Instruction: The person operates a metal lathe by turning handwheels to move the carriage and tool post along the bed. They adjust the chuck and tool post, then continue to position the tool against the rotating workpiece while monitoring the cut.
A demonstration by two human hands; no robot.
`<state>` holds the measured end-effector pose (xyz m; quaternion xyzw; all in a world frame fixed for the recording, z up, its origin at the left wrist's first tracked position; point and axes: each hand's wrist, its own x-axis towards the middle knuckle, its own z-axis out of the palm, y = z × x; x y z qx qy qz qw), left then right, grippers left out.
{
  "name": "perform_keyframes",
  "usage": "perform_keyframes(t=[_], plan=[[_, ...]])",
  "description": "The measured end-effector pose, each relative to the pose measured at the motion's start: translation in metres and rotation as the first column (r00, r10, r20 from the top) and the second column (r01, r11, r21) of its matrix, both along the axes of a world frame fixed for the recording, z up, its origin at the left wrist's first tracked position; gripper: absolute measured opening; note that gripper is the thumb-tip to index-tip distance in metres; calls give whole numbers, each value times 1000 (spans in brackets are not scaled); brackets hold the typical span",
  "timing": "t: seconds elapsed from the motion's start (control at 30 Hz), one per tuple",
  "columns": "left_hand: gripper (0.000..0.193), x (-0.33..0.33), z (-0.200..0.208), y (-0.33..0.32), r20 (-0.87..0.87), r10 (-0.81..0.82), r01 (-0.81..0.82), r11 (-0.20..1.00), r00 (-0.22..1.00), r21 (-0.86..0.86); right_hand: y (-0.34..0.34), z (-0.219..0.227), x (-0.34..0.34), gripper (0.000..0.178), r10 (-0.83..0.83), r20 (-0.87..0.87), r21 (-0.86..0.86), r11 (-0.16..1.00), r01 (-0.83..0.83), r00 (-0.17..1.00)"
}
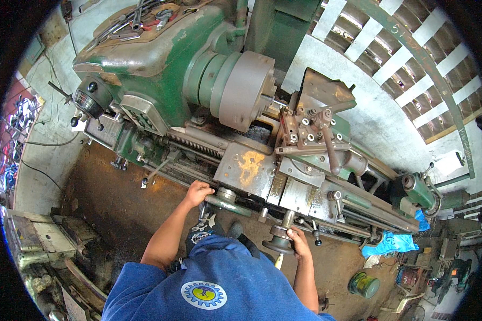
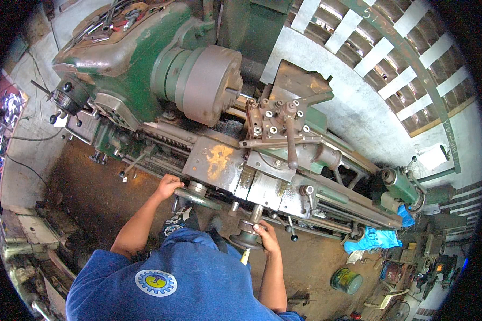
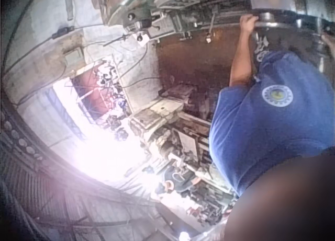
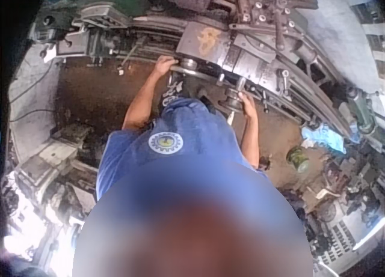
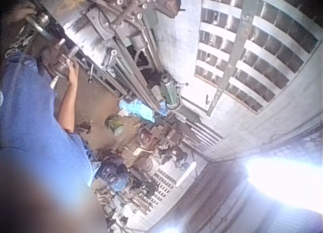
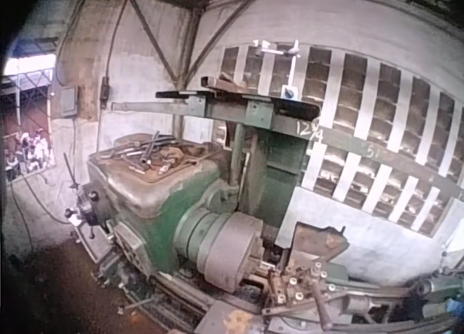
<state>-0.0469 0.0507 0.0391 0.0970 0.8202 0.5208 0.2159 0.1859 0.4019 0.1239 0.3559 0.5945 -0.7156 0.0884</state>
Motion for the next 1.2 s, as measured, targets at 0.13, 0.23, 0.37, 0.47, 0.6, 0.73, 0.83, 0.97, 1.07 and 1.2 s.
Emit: perform_keyframes(t=[0.13, 0.23, 0.37, 0.47, 0.6, 0.73, 0.83, 0.97, 1.07, 1.2], plan=[[37, -1, -4, -1, -1, 11, -11, 999, 1000, 38, 1, -1, 1, 71, -13, 25, 11, 1000, 13, 1000], [37, -2, -10, -3, 27, 28, -30, 997, 999, 77, 3, -7, 3, 73, 0, 26, -3, 1000, 0, 1000], [36, -2, -14, -4, 44, 36, -40, 995, 998, 86, 4, -17, 4, 74, -8, 22, 28, 1000, 8, 1000], [37, -2, -14, -4, 11, 39, -39, 996, 999, 76, 5, -20, 5, 74, 8, 8, 28, 1000, -8, 1000], [37, -2, -9, -4, 40, 34, -38, 993, 999, 111, 8, -19, 6, 73, 38, 10, 15, 999, -38, 999], [37, -2, -10, -5, 39, 50, -55, 990, 998, 128, 11, -24, 8, 76, 19, 32, 11, 1000, -19, 999], [36, -2, -16, -5, -18, 66, -64, 991, 998, 115, 14, -32, 9, 81, 16, 52, 4, 1000, -16, 999], [35, -3, -26, -7, -65, 106, -101, 992, 992, 78, 16, -36, 8, 83, 56, 36, -1, 998, -56, 998], [33, -5, -30, -11, 72, 95, -103, 988, 993, 117, 12, -29, 7, 82, 27, 34, 16, 999, -28, 999], [29, -1, -33, -12, 205, 147, -184, 968, 968, 170, 7, -17, 6, 78, -2, 55, 35, 999, 0, 998]])
